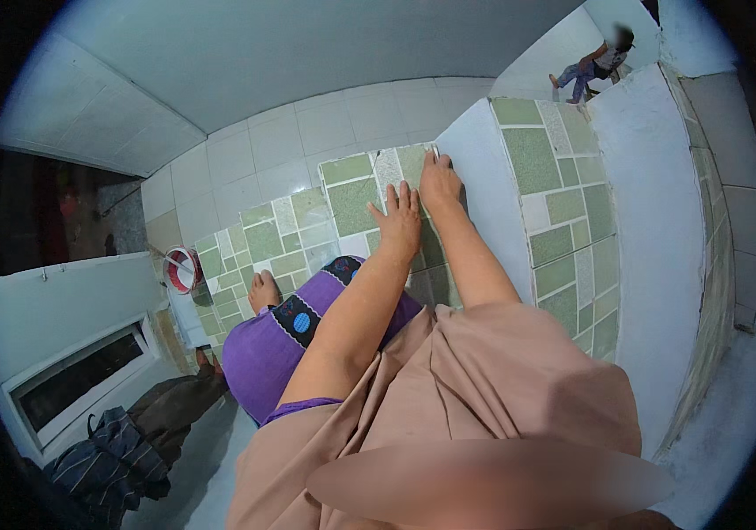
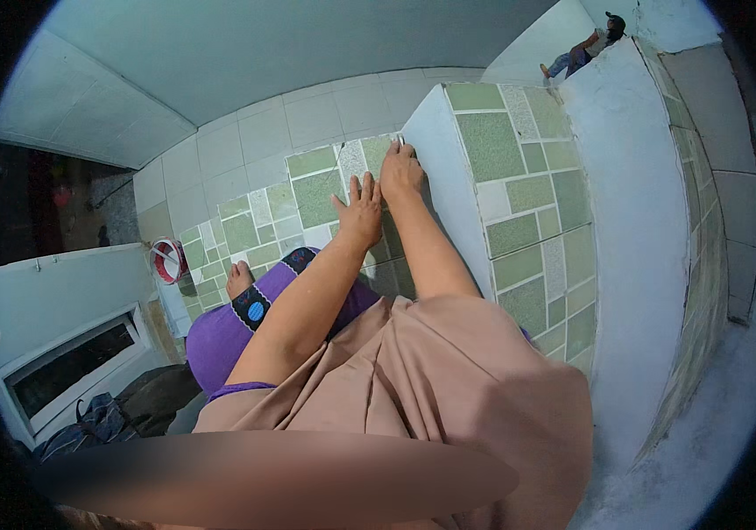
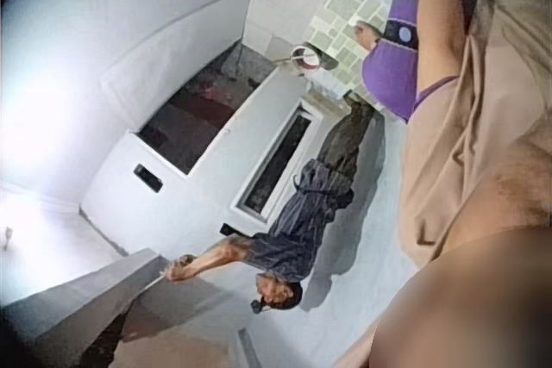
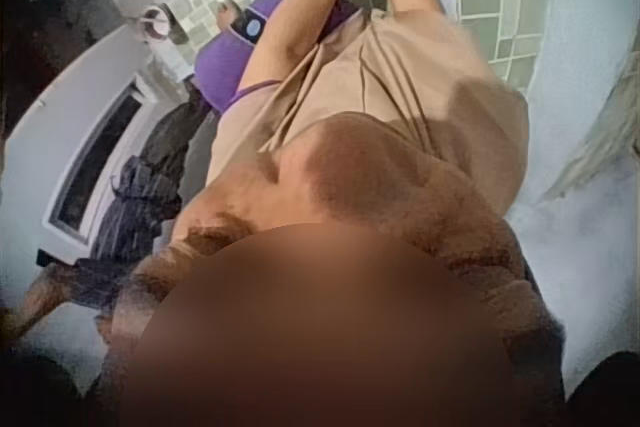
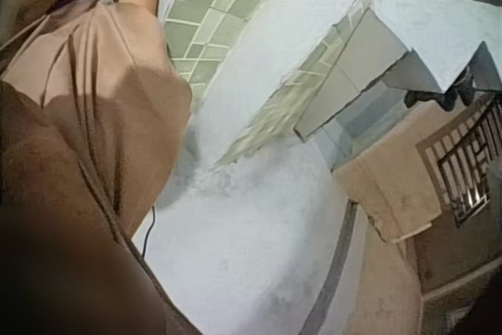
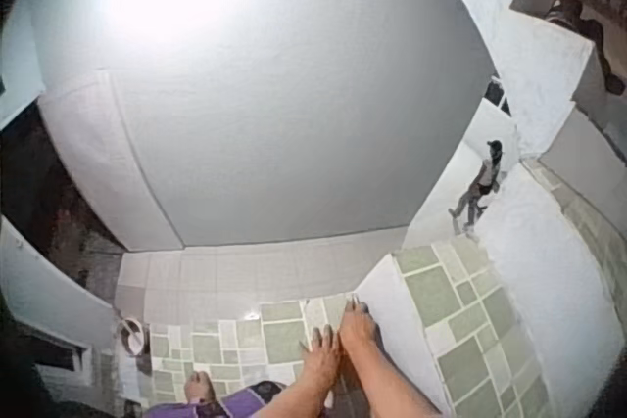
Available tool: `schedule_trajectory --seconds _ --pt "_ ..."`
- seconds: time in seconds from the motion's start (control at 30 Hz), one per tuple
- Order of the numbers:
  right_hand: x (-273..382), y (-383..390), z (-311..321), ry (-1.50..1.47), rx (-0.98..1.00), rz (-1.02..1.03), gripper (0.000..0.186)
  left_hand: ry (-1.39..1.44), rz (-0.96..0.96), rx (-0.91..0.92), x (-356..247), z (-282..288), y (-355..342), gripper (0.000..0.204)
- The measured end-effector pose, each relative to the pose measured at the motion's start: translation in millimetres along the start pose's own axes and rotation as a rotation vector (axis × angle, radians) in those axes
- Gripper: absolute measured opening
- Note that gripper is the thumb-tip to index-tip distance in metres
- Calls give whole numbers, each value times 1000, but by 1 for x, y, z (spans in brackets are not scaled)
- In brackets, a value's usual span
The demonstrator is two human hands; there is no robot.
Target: The person kneels on the floor and uses a small tool to apply grout into the gaps between green and white tiles on a staircase. They work methodically along the edges and surfaces of the steps, smoothing the grout lines.
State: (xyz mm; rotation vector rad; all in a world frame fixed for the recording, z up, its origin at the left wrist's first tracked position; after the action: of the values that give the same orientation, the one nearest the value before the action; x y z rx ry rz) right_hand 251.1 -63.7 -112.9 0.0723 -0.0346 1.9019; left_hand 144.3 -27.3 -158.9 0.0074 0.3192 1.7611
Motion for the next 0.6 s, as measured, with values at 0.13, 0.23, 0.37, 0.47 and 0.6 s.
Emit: schedule_trajectory --seconds 0.13,0.23,0.37,0.47,0.6 --pt "-3 8 -4 12 18 29 32 -17 -1 -8 0 -2 0 76" --pt "-13 37 -6 23 62 14 37 13 25 -77 1 -1 -1 74" --pt "-19 53 -7 -29 14 12 53 40 28 -62 -1 -1 -3 72" --pt "-22 61 -16 -85 -5 13 65 55 -4 -66 5 9 -3 78" --pt "-21 72 -13 -168 -229 116 71 82 -43 -75 16 25 -6 85"
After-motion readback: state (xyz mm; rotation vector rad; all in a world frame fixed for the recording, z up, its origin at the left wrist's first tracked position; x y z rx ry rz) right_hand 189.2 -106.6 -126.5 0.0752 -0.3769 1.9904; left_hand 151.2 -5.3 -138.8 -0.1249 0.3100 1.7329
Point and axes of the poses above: each hand's wrist, its own y-axis away from the middle knuckle, its own z-axis out of the back of the hand, x = y × z, the point moved 8 cm from there along -y, towards the middle knuckle, and after that the axes turned 8 degrees about -x, right-handed, at the moved point
